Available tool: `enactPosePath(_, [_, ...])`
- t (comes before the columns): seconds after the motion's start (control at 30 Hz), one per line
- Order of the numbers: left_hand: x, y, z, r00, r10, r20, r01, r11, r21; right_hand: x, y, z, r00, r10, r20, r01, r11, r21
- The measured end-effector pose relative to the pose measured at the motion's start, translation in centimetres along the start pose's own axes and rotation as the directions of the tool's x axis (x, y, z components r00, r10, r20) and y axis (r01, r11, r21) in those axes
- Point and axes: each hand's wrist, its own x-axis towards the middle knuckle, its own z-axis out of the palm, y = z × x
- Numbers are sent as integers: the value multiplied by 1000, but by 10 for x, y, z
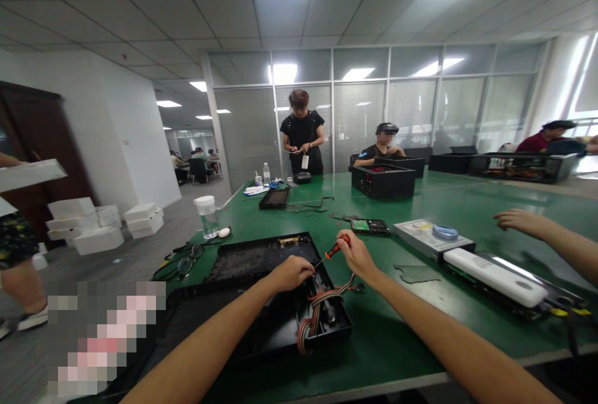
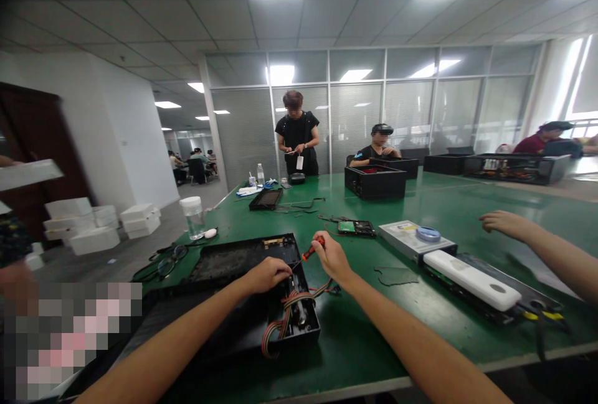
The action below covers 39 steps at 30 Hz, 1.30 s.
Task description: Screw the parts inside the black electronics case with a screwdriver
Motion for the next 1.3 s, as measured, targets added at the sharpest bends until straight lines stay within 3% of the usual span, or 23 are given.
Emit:
enactPosePath(0.13, [0, -2, 2, 1000, -13, -23, 13, 1000, -15, 1, 3, 0, 995, 7, -97, -1, 998, 64])
enactPosePath(0.4, [0, 0, 2, 996, -83, -9, 83, 996, -42, 6, 10, -4, 986, 57, -156, -36, 991, 130])
enactPosePath(0.8, [0, -1, 2, 997, -72, -6, 72, 997, -33, 0, -3, -4, 995, -87, -59, 89, 996, 32])
enactPosePath(1.3, [0, 0, 3, 998, -67, -8, 67, 998, 0, 1, -2, -5, 993, -116, -12, 116, 993, 30])
